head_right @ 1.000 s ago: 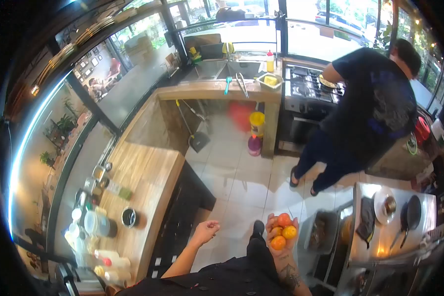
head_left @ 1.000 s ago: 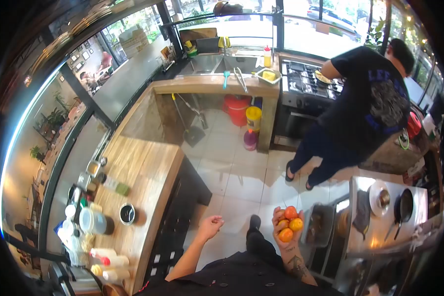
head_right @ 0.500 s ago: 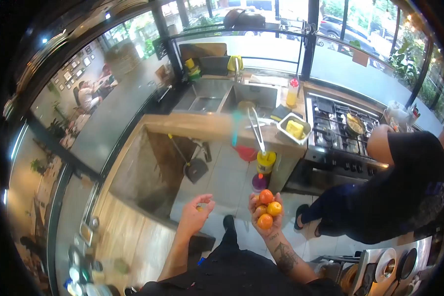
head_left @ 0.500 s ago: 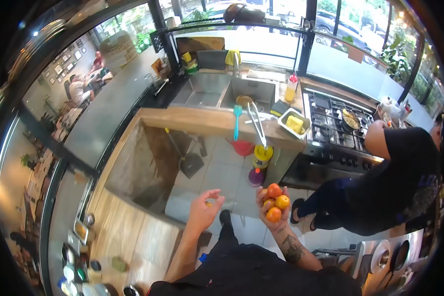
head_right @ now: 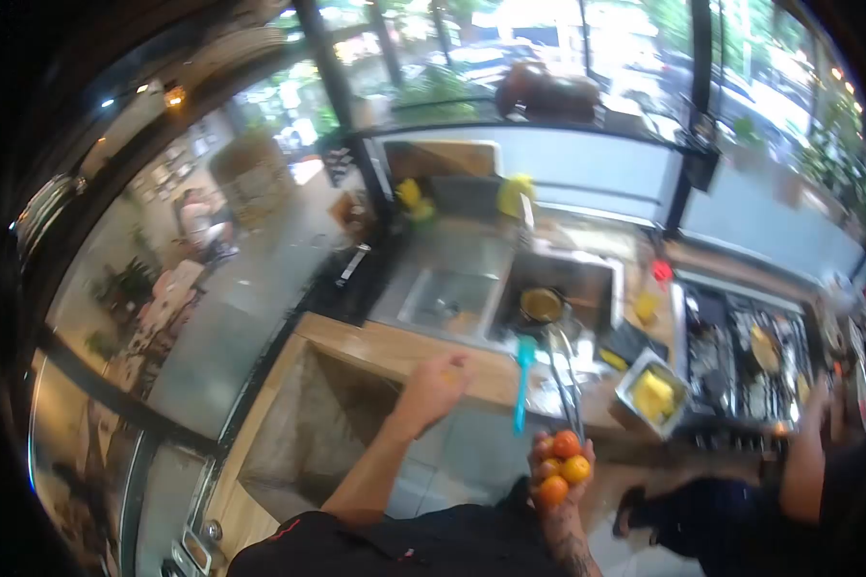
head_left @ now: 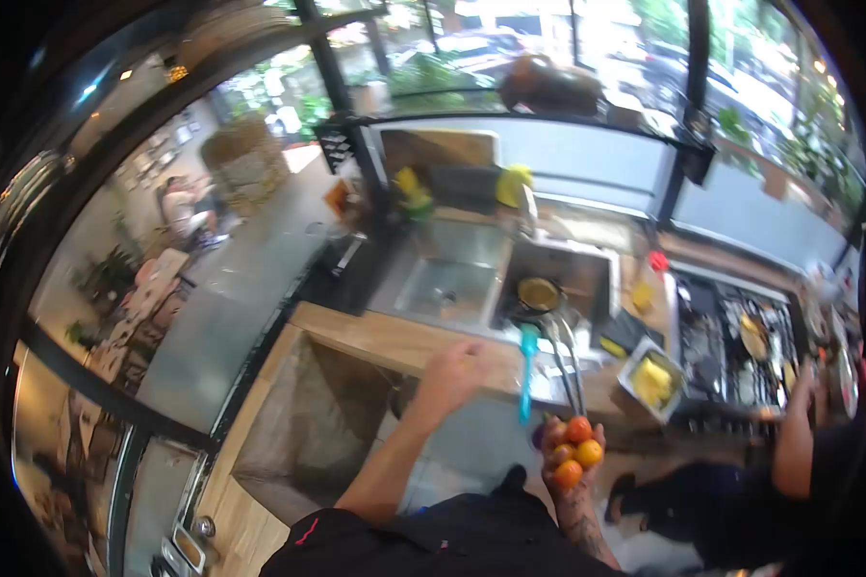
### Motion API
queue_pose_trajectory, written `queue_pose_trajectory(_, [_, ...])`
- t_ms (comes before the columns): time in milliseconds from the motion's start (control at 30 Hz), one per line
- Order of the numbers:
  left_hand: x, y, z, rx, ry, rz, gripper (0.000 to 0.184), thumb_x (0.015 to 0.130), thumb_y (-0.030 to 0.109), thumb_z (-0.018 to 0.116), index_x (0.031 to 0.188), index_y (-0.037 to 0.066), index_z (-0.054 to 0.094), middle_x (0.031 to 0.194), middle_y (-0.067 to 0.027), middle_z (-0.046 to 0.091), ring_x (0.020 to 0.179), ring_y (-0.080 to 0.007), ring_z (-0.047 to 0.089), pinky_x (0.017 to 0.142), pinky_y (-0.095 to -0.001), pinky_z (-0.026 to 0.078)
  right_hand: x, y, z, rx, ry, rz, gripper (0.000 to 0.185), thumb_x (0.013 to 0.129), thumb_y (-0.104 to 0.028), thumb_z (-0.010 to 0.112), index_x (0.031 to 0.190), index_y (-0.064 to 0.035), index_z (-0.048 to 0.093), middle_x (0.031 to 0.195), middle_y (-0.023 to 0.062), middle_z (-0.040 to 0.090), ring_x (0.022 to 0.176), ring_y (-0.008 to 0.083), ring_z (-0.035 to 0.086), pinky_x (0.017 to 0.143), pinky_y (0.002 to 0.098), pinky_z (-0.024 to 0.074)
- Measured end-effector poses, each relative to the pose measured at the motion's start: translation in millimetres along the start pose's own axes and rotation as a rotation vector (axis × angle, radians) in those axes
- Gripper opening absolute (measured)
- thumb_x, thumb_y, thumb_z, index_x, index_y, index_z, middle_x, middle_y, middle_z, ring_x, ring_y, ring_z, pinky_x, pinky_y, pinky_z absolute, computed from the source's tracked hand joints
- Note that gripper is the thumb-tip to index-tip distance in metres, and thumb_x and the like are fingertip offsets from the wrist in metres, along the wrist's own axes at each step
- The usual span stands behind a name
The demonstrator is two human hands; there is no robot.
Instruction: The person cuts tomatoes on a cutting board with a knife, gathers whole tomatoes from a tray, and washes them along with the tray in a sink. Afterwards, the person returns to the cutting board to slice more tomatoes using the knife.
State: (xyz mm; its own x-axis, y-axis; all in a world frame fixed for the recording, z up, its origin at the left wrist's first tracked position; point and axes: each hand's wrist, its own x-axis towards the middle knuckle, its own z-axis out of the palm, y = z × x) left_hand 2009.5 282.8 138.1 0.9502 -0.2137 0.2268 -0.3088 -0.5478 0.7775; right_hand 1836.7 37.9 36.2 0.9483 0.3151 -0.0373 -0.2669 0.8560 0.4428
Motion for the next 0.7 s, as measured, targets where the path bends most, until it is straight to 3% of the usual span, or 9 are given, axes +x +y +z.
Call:
queue_pose_trajectory(67, [22,-9,6,0.006,0.036,0.006,0.043,0.093,0.029,0.078,0.125,0.000,0.074,0.116,-0.0231,0.077,0.109,-0.0402,0.074,0.096,-0.0438,0.058,28,-12,-3,-0.080,0.035,-0.116,0.074,0.096,-0.063,0.072,0.133,0.0002,0.063,0.132,0.0172,0.062,0.108,0.0321,0.069,0.082,0.0452,0.0669])
queue_pose_trajectory(167, [57,-15,7,0.000,-0.012,0.006,0.043,0.093,0.030,0.078,0.125,0.000,0.075,0.117,-0.0237,0.077,0.110,-0.0409,0.073,0.097,-0.0437,0.058,57,-46,-15,-0.023,-0.067,0.138,0.075,0.095,-0.062,0.073,0.141,-0.0054,0.057,0.134,0.0147,0.063,0.107,0.0314,0.069,0.081,0.0452,0.0658])
queue_pose_trajectory(233, [81,-22,1,0.059,-0.025,0.049,0.043,0.096,0.034,0.076,0.124,0.002,0.075,0.115,-0.0191,0.078,0.110,-0.0350,0.075,0.097,-0.0432,0.057,78,-57,-16,-0.055,-0.138,0.170,0.075,0.095,-0.061,0.073,0.144,-0.0073,0.054,0.133,0.0133,0.065,0.110,0.0327,0.070,0.083,0.0470,0.0649])
queue_pose_trajectory(267, [95,-21,-6,0.076,0.014,0.046,0.043,0.096,0.034,0.076,0.124,0.002,0.075,0.115,-0.0191,0.078,0.110,-0.0350,0.075,0.097,-0.0432,0.057,90,-57,-14,-0.021,-0.259,0.235,0.083,0.098,-0.063,0.069,0.150,-0.0025,0.047,0.140,0.0165,0.064,0.122,0.0373,0.072,0.098,0.0593,0.0601])
queue_pose_trajectory(400, [144,-17,-28,0.061,0.002,0.150,0.039,0.095,0.031,0.077,0.120,0.002,0.076,0.110,-0.0189,0.077,0.107,-0.0347,0.074,0.096,-0.0443,0.057,142,-51,1,0.082,-0.364,0.512,0.081,0.100,-0.058,0.068,0.154,-0.0028,0.045,0.147,0.0165,0.061,0.129,0.0385,0.068,0.104,0.0579,0.0576])
queue_pose_trajectory(533, [165,-17,-31,0.084,-0.026,0.198,0.034,0.093,0.026,0.079,0.118,0.003,0.077,0.109,-0.0172,0.078,0.101,-0.0343,0.075,0.092,-0.0437,0.059,145,-41,1,0.034,-0.417,0.241,0.071,0.112,-0.052,0.052,0.157,0.0022,0.044,0.157,0.0238,0.054,0.139,0.0374,0.060,0.107,0.0564,0.0550])
queue_pose_trajectory(567, [167,-22,-29,0.056,-0.027,0.181,0.035,0.092,0.027,0.079,0.119,0.003,0.077,0.110,-0.0169,0.078,0.101,-0.0335,0.075,0.093,-0.0431,0.058,149,-51,-7,0.072,-0.329,0.292,0.067,0.107,-0.053,0.060,0.153,-0.0042,0.053,0.151,0.0170,0.062,0.134,0.0380,0.065,0.093,0.0488,0.0612])
queue_pose_trajectory(633, [167,-35,-21,0.042,-0.063,0.142,0.037,0.091,0.027,0.080,0.119,0.002,0.077,0.111,-0.0180,0.078,0.104,-0.0343,0.075,0.094,-0.0430,0.058,158,-53,-20,-0.134,-0.250,0.049,0.062,0.109,-0.054,0.053,0.138,0.0010,0.057,0.126,0.0161,0.066,0.105,0.0342,0.069,0.079,0.0440,0.0632])
queue_pose_trajectory(700, [157,-46,-14,0.075,-0.115,0.098,0.039,0.091,0.027,0.080,0.120,0.001,0.076,0.112,-0.0196,0.078,0.106,-0.0360,0.074,0.094,-0.0434,0.058,152,-37,-7,-0.108,-0.149,-0.026,0.071,0.101,-0.060,0.063,0.138,-0.0002,0.054,0.118,0.0125,0.064,0.096,0.0285,0.068,0.079,0.0469,0.0645])
